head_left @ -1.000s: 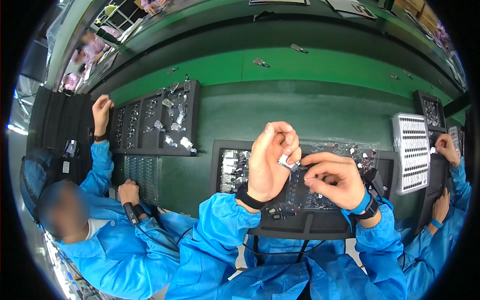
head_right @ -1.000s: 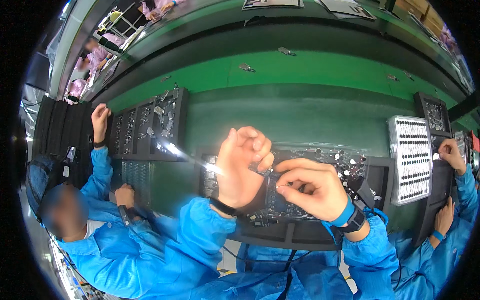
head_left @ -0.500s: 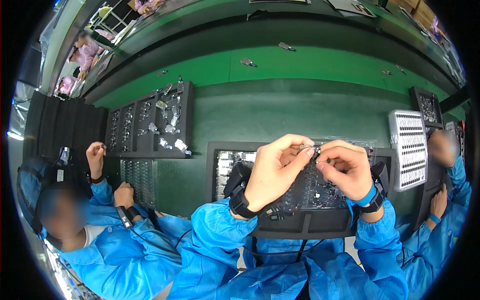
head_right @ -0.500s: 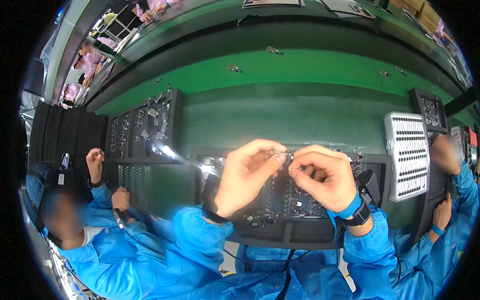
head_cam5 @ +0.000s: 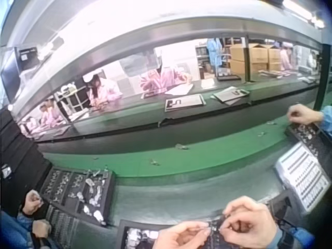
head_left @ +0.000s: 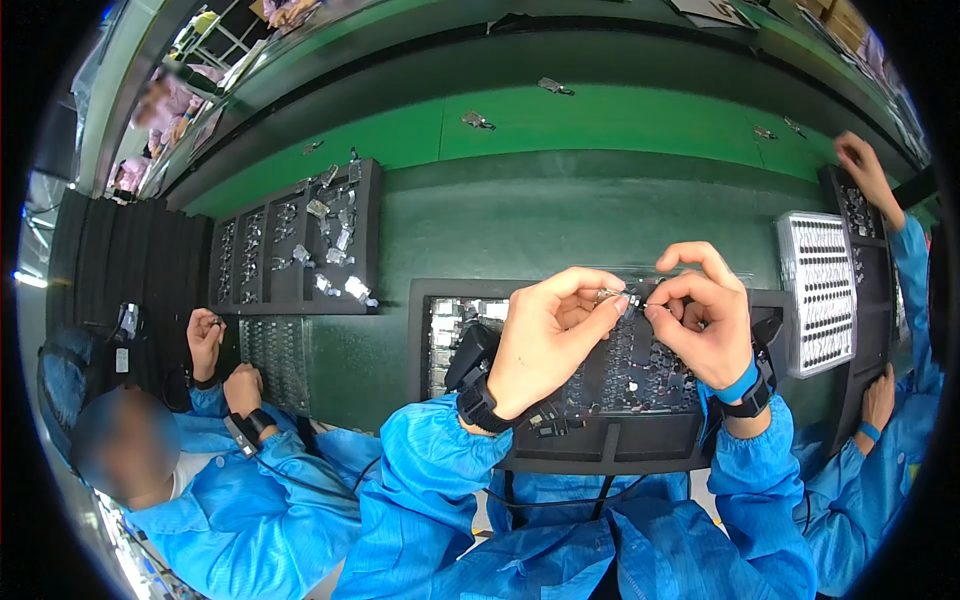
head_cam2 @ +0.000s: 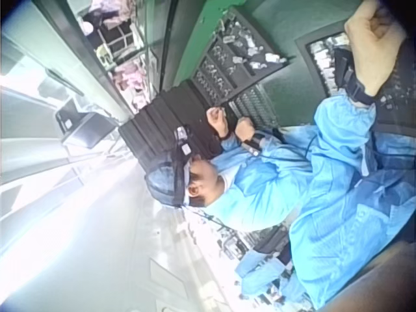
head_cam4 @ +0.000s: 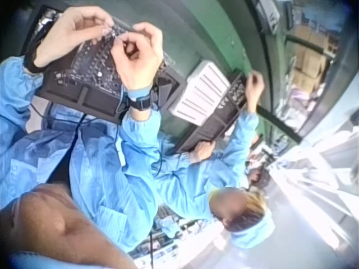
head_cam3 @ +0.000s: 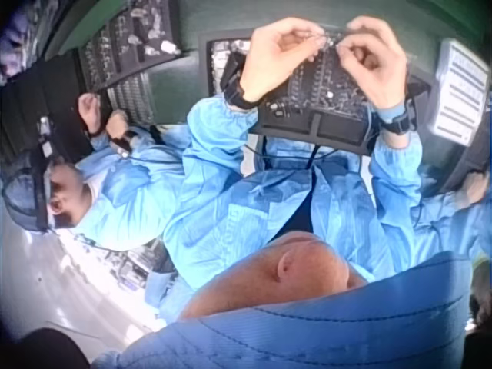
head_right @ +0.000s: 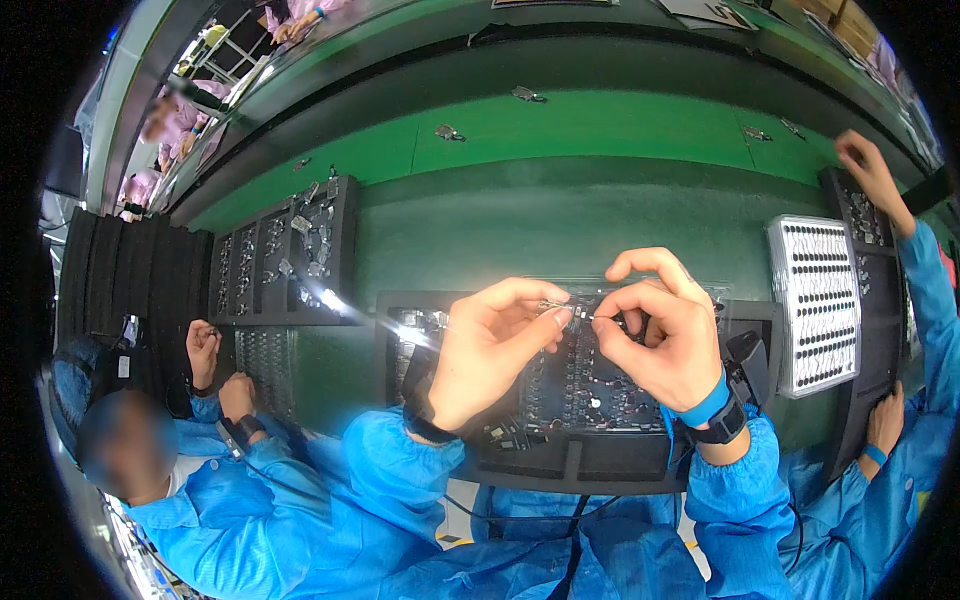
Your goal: Manually assembling small electronic components into trays on a production line.
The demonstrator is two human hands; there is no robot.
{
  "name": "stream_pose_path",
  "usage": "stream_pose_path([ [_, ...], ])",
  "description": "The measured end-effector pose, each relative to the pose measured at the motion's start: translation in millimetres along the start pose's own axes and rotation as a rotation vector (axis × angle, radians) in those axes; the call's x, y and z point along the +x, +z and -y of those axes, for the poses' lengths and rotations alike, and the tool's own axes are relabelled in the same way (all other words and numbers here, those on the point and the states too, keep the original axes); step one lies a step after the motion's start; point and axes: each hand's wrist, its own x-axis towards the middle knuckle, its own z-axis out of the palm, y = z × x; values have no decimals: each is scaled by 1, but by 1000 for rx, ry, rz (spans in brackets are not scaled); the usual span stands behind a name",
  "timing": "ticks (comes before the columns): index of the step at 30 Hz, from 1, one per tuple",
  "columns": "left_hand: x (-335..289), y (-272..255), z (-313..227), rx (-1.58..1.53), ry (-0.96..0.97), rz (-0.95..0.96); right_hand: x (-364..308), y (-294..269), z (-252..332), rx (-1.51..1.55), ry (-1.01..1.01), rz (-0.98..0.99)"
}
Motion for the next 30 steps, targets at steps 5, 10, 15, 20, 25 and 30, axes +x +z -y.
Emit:
stream_pose_path([
  [5, 0, 2, 2, -3, 23, 1, 1, -2, 3, 85, 83, 52],
  [10, -1, 4, 3, 46, 103, -2, 1, 0, 0, 181, 123, 86],
  [15, -1, 4, 4, 59, 143, 11, 1, 0, -2, 200, 119, 90],
  [20, 0, 3, 5, 58, 127, 23, 2, 1, -7, 228, 115, 99],
  [25, -1, 4, 0, 71, 139, 30, 3, -2, -8, 246, 114, 133],
  [30, -2, 6, -7, 184, 208, 38, 2, -4, -9, 285, 121, 172],
])
